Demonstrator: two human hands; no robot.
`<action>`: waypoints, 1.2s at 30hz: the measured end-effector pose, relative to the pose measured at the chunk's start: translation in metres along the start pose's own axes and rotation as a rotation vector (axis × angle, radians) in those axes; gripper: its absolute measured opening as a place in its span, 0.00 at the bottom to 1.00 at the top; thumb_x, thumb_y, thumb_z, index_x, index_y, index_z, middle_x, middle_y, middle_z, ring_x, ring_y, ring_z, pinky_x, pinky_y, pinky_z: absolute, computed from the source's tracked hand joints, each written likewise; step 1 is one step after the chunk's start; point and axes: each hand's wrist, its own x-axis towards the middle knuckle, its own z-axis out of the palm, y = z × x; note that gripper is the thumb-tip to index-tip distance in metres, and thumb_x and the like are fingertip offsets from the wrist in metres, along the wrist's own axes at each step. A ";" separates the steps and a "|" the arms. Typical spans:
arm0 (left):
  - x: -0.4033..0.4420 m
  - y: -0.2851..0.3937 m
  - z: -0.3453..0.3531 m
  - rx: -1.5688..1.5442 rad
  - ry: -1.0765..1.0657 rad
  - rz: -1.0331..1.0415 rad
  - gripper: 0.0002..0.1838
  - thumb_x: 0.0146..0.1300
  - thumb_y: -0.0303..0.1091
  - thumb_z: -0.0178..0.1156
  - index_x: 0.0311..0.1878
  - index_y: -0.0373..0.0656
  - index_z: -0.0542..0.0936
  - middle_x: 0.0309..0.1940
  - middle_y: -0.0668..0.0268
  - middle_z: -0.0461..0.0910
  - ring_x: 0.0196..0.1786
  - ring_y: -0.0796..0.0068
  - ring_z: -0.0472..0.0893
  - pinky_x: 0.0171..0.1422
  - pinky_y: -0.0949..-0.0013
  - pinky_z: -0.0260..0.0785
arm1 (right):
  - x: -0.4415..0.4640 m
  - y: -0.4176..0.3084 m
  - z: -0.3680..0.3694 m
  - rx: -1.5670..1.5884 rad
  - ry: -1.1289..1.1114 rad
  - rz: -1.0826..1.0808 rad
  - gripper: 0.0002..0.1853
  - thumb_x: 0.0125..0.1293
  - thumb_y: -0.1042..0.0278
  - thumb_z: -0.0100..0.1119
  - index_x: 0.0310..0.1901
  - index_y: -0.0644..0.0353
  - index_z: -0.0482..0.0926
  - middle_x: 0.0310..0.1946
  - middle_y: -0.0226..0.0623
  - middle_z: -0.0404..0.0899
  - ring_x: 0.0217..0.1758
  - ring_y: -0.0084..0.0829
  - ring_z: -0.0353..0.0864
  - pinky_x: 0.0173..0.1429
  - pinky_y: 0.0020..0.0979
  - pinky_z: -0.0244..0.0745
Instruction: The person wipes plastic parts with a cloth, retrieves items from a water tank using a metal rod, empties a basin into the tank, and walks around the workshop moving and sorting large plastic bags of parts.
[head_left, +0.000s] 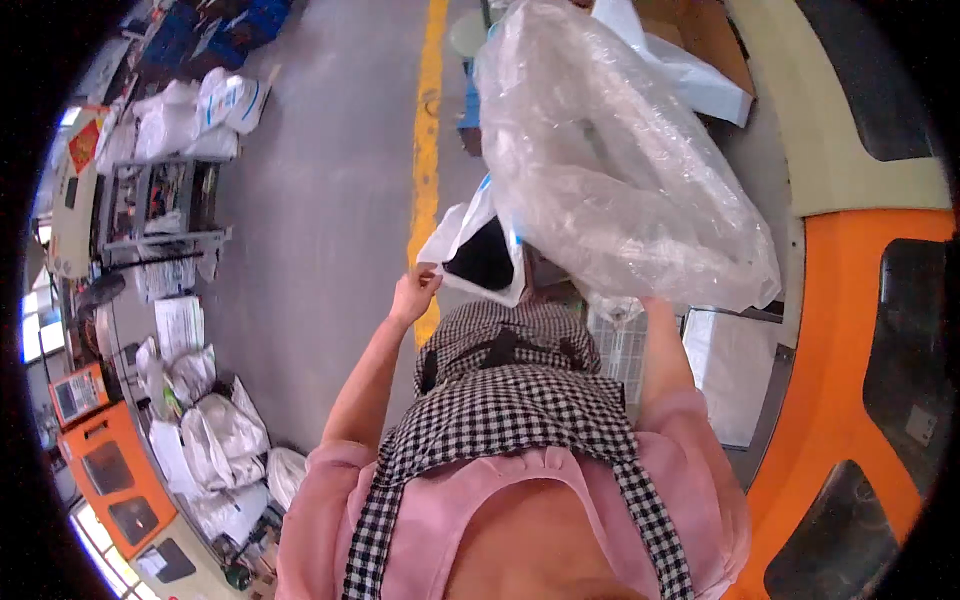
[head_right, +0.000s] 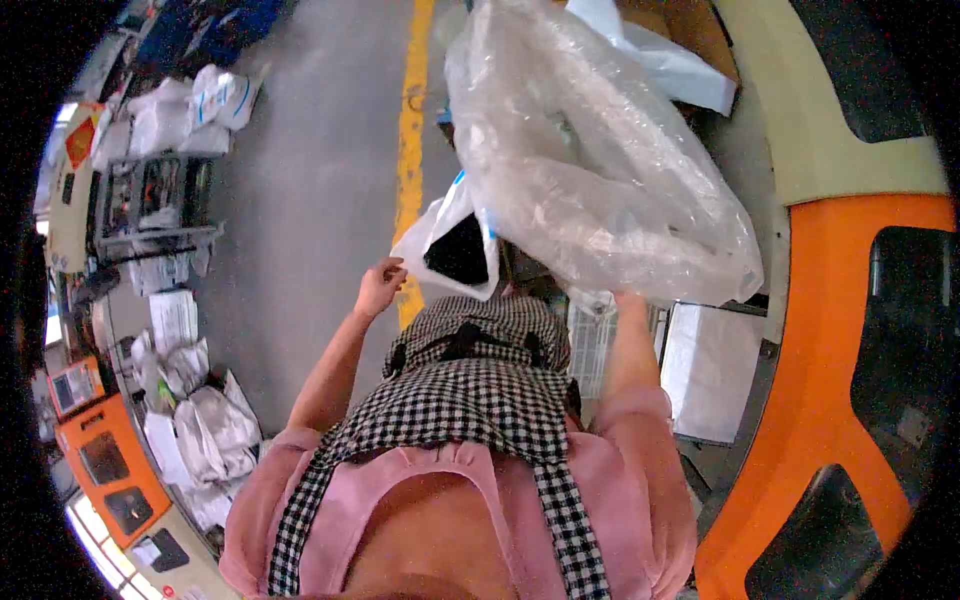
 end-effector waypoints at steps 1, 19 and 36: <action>-0.009 -0.012 -0.001 -0.009 0.005 -0.016 0.14 0.58 0.32 0.54 0.45 0.35 0.73 0.27 0.63 0.77 0.28 0.77 0.76 0.32 0.72 0.70 | -0.007 0.012 -0.016 -0.026 0.041 0.042 0.33 0.60 0.40 0.36 0.59 0.58 0.57 0.56 0.44 0.61 0.56 0.42 0.64 0.62 0.47 0.54; -0.355 -0.297 -0.004 -0.680 0.287 -0.997 0.14 0.55 0.34 0.55 0.38 0.30 0.71 0.21 0.59 0.75 0.23 0.66 0.78 0.25 0.70 0.73 | -0.046 0.135 -0.096 -0.993 -0.066 0.081 0.21 0.61 0.57 0.50 0.48 0.66 0.66 0.35 0.46 0.74 0.36 0.39 0.77 0.39 0.35 0.74; -0.395 -0.239 0.033 -0.780 0.335 -0.993 0.15 0.58 0.31 0.53 0.47 0.33 0.68 0.28 0.58 0.75 0.29 0.69 0.78 0.29 0.73 0.72 | -0.030 0.259 0.016 -1.963 -0.443 -0.364 0.40 0.47 0.65 0.64 0.62 0.51 0.52 0.46 0.48 0.71 0.37 0.39 0.76 0.27 0.36 0.73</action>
